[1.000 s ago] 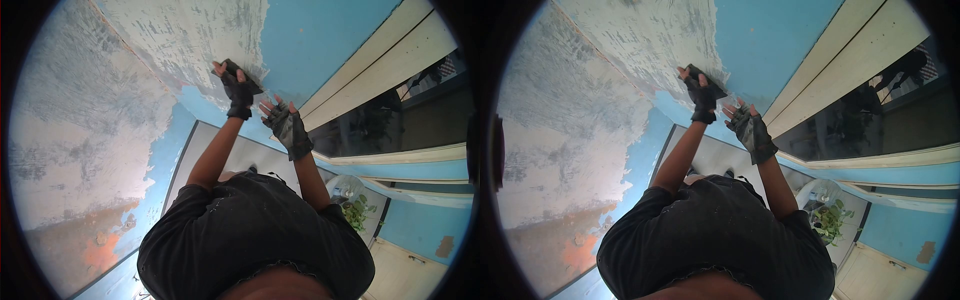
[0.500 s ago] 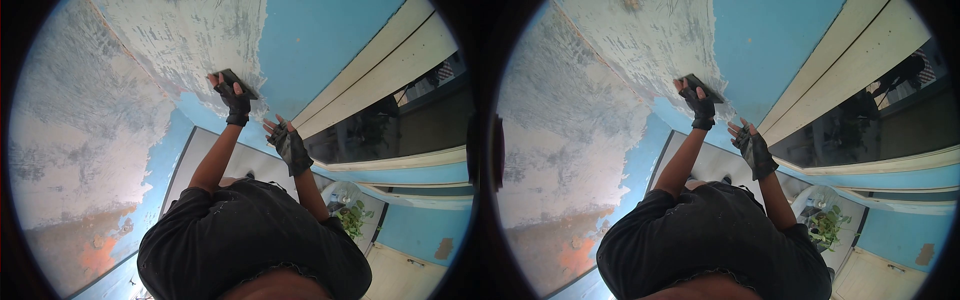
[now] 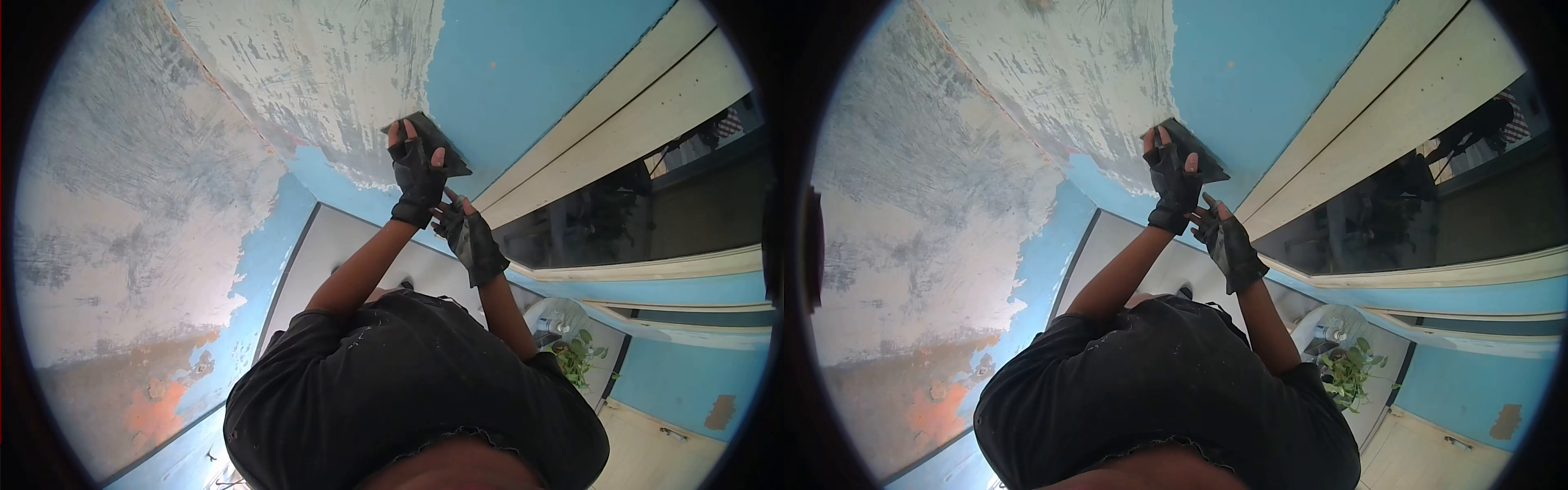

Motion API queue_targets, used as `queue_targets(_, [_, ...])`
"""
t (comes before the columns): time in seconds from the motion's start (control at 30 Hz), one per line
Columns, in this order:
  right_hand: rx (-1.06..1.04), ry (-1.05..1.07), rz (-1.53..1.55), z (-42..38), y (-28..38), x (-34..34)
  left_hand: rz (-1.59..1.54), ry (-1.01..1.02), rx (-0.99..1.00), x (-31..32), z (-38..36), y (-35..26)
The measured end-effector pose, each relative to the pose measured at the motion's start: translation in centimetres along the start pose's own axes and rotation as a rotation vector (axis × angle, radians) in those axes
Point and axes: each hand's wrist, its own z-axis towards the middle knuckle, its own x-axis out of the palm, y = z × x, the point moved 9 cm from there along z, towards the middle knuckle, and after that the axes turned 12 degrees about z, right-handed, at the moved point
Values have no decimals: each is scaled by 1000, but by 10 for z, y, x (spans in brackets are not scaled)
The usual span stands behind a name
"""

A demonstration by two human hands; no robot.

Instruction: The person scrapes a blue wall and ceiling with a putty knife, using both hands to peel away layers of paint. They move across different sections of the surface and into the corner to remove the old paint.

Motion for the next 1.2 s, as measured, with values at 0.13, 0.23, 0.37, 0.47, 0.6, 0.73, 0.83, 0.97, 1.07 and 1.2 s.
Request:
queue_targets(0.13, [18, 66, 0, 4, -2, -6, -53, -63, 61, 10, -9, -5])
queue_targets(0.23, [14, 25, -4, 3, -1, -15, -36, -6, 83, 20, -11, -3])
queue_targets(0.37, [14, -15, -29, -3, 3, -14, 42, -36, 91, 18, -2, 4])
queue_targets(0.47, [7, -62, -47, -10, 8, -21, -102, -245, -309, -5, 30, 66])
queue_targets(0.6, [-6, -73, -64, -19, 11, -32, -312, -353, -430, -16, 40, 73])
queue_targets(0.73, [-11, -109, -19, -19, 7, -46, -247, -211, -385, 37, -6, 38])
queue_targets(0.83, [-112, -271, 39, -19, 9, -72, -456, -177, -372, 45, -10, 26])
queue_targets(0.97, [-88, -273, -19, -24, 11, -78, -307, -324, -428, 9, 31, 73])
queue_targets(1.07, [-76, -192, -54, -22, 10, -64, -561, -400, -477, -7, 38, 56])
queue_targets(1.2, [-64, -187, -78, -9, -3, -71, -343, -200, -340, 41, -11, 18])
